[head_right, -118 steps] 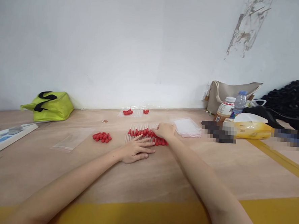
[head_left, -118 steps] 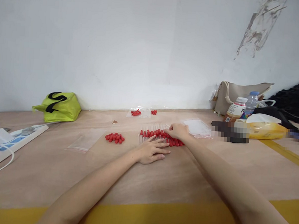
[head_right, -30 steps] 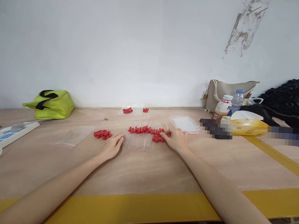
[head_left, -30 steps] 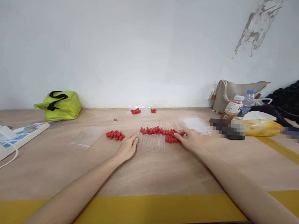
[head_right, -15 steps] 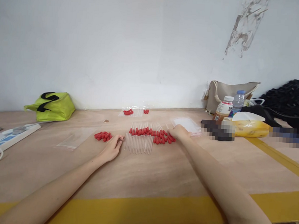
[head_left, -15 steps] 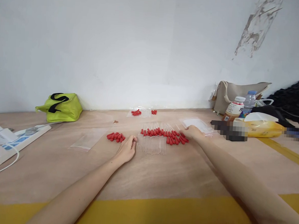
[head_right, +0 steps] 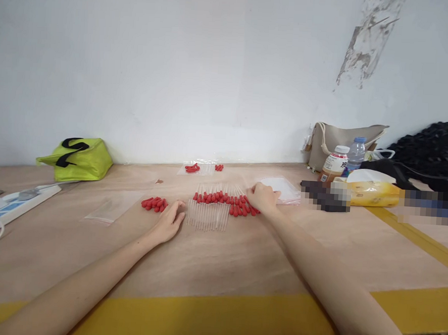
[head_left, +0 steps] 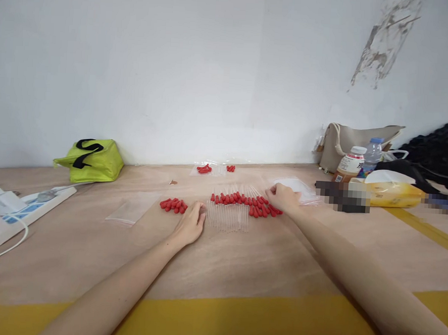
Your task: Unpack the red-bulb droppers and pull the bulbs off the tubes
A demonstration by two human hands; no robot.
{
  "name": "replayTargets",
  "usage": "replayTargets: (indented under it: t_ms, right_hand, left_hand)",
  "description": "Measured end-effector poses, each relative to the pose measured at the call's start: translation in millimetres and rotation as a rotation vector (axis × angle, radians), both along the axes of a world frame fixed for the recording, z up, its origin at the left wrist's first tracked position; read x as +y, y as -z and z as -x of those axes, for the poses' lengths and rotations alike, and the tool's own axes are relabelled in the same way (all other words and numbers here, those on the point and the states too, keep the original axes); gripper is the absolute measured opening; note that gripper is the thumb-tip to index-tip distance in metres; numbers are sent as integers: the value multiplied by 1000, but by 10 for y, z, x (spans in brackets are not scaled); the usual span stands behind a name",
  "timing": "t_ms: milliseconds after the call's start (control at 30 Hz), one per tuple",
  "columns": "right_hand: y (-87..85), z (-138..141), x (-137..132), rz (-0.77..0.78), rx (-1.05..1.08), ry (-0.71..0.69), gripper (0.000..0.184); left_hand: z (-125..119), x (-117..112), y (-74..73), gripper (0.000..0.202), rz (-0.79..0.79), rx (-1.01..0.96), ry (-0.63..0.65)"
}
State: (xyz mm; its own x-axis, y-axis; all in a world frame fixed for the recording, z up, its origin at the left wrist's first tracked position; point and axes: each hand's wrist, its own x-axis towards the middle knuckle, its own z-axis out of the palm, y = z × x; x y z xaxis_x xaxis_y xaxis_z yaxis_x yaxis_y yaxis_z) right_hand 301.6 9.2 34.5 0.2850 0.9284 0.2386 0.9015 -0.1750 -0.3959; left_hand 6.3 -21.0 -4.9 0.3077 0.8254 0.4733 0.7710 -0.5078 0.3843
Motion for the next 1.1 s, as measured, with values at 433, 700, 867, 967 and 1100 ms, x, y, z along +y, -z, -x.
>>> replayTargets:
  t_ms: [433, 700, 867, 967, 1100]
  right_hand:
    - [351, 562, -587, -602, -182, -776, 15]
    - [371, 590, -575, -596, -229, -835, 19]
    - [390, 574, -568, -651, -283, -822, 19]
    - [396, 569, -575, -662, -273, -805, 17]
    - [400, 571, -586, -692, -259, -793, 19]
  left_hand:
    - [-197, -178, -111, 31, -296, 189, 275]
    - [-296, -116, -38, 20, -319, 128, 384]
    - [-301, -157, -59, 17, -401, 139, 347]
    - [-307, -185, -66, 15, -422, 142, 319]
    - [-307, -203, -61, 15, -391, 153, 313]
